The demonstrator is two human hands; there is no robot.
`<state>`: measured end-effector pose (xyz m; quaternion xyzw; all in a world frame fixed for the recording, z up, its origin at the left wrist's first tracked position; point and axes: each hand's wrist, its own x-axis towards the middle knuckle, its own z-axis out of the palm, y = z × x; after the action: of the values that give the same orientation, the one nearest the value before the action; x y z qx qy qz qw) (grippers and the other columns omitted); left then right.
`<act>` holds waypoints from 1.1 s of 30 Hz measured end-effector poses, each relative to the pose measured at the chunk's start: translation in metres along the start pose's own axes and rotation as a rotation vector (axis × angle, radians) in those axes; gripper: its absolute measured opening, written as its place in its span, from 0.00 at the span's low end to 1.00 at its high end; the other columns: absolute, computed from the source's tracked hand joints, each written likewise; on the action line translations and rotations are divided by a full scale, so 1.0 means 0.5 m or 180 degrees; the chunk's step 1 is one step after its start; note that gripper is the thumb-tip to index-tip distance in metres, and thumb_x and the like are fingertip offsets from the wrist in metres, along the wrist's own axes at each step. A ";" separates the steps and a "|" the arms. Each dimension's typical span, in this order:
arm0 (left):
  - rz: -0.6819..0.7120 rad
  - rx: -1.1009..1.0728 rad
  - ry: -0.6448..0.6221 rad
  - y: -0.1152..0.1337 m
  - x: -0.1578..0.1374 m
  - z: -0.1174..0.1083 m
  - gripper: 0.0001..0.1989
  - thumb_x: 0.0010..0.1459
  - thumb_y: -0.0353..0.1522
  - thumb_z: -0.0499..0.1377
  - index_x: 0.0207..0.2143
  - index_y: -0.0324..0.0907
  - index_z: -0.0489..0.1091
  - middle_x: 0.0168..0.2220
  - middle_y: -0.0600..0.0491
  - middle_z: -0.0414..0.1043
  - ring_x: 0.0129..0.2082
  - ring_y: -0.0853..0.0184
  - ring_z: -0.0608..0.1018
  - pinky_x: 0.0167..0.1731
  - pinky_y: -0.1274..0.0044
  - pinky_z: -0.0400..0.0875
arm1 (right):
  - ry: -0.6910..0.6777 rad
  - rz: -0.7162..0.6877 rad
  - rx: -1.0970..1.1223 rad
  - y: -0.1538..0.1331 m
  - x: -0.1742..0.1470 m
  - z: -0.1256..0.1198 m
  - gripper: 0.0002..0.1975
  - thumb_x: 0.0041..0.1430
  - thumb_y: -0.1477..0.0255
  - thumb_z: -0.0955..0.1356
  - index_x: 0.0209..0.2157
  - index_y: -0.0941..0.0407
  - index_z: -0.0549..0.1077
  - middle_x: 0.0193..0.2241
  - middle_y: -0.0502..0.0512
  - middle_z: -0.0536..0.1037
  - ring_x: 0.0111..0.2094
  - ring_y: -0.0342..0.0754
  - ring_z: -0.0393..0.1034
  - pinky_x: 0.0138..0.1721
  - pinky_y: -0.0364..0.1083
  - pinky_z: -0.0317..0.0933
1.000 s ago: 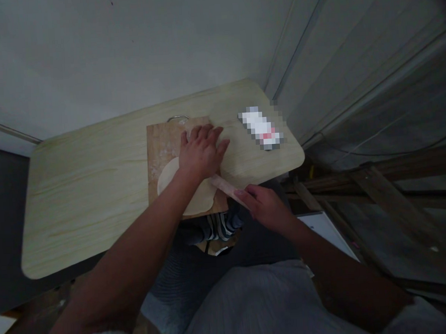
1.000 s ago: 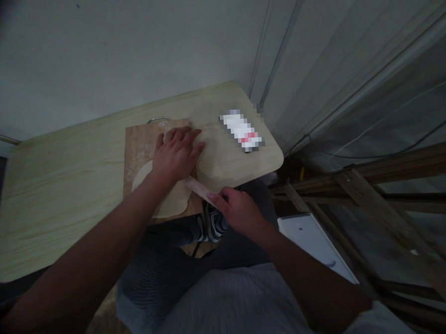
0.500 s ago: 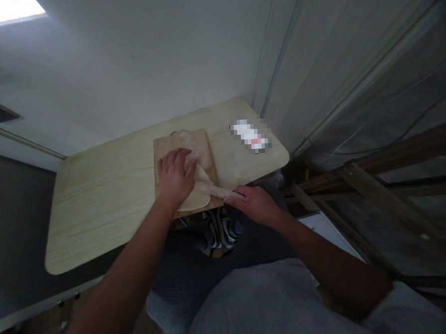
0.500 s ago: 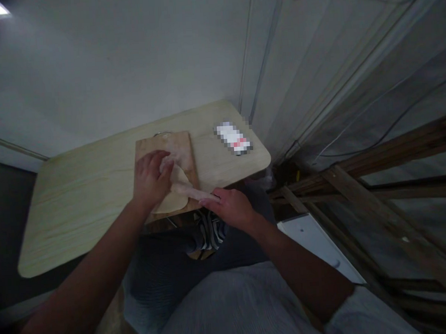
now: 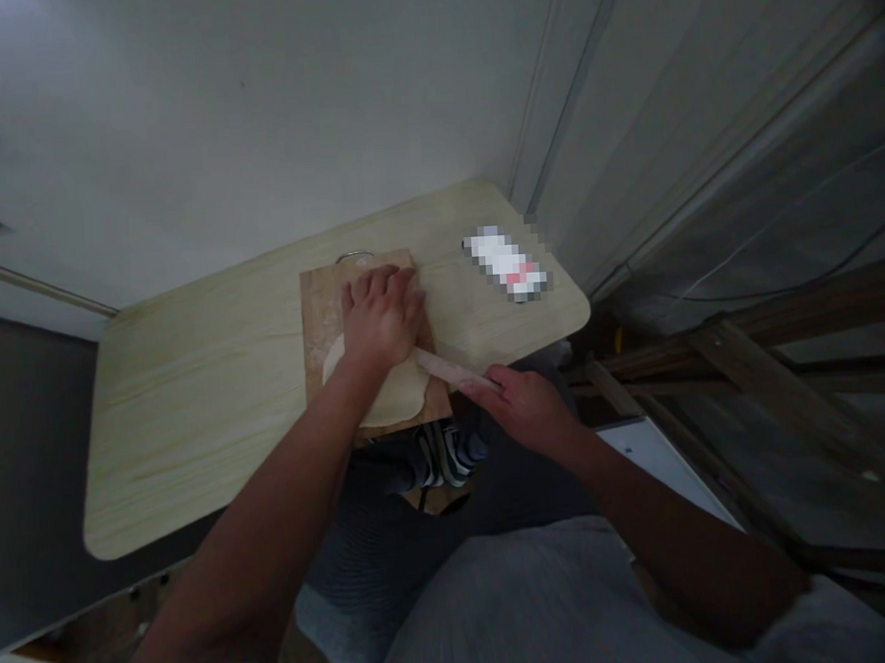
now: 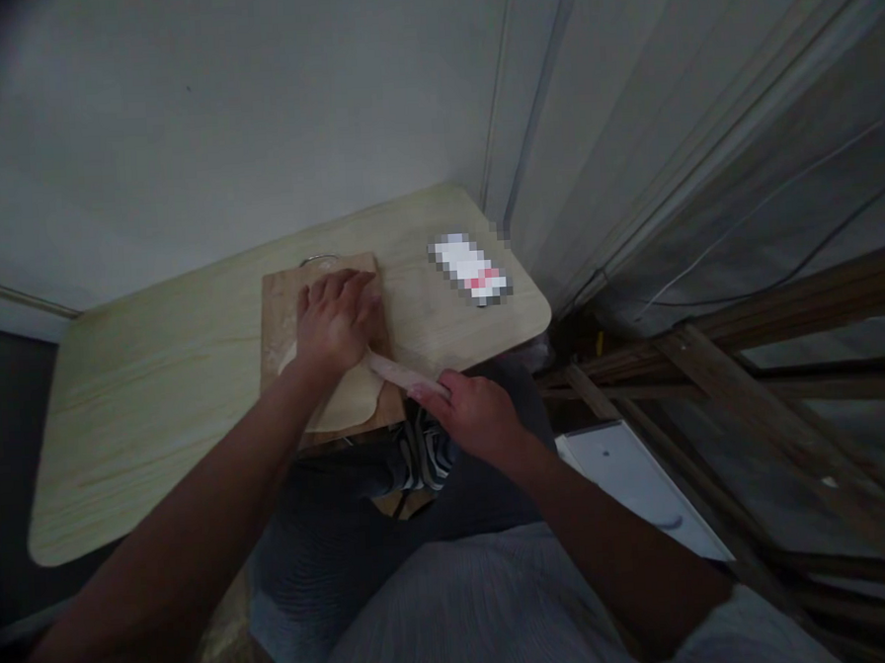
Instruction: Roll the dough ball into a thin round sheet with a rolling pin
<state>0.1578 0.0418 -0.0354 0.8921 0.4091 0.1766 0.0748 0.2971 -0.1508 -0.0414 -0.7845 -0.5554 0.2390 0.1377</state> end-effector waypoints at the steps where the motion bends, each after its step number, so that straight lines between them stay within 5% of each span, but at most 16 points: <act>1: 0.0000 -0.0001 -0.0004 0.003 0.009 0.004 0.25 0.69 0.46 0.44 0.62 0.49 0.64 0.64 0.46 0.64 0.65 0.50 0.62 0.65 0.53 0.46 | -0.0001 0.0025 -0.0004 0.001 0.004 -0.001 0.30 0.67 0.45 0.57 0.31 0.55 0.73 0.24 0.54 0.76 0.25 0.46 0.68 0.26 0.44 0.46; 9: -0.0147 -0.0137 0.0123 -0.002 0.047 0.018 0.23 0.69 0.46 0.45 0.57 0.46 0.69 0.62 0.45 0.67 0.63 0.52 0.64 0.63 0.56 0.52 | -0.0030 -0.0002 0.0247 0.009 0.023 -0.016 0.30 0.66 0.46 0.57 0.29 0.55 0.72 0.23 0.52 0.74 0.24 0.44 0.65 0.26 0.44 0.45; 19: -0.0164 -0.0131 0.0423 -0.088 -0.002 -0.030 0.24 0.69 0.47 0.45 0.52 0.45 0.72 0.56 0.46 0.72 0.59 0.55 0.69 0.62 0.61 0.56 | 0.0004 -0.0461 -0.0395 -0.044 0.069 -0.022 0.32 0.67 0.44 0.56 0.37 0.55 0.76 0.33 0.57 0.81 0.34 0.49 0.72 0.31 0.44 0.52; 25: -0.0136 0.0188 0.0074 -0.067 0.006 -0.024 0.25 0.70 0.45 0.43 0.58 0.45 0.67 0.61 0.45 0.68 0.62 0.52 0.65 0.62 0.58 0.54 | -0.0004 -0.0245 -0.0805 -0.053 0.070 -0.025 0.36 0.67 0.42 0.51 0.40 0.55 0.77 0.35 0.61 0.81 0.36 0.52 0.74 0.33 0.45 0.55; 33: -0.0187 0.0122 0.0225 -0.050 0.056 -0.011 0.23 0.70 0.45 0.42 0.58 0.48 0.66 0.60 0.46 0.68 0.61 0.53 0.66 0.62 0.59 0.54 | 0.0217 0.0090 -0.0674 -0.046 0.081 -0.017 0.32 0.67 0.44 0.54 0.37 0.54 0.76 0.31 0.59 0.80 0.32 0.51 0.73 0.27 0.46 0.45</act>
<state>0.1549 0.0793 -0.0301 0.8742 0.4408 0.1979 0.0484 0.2938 -0.1046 -0.0322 -0.8101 -0.5614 0.1540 0.0694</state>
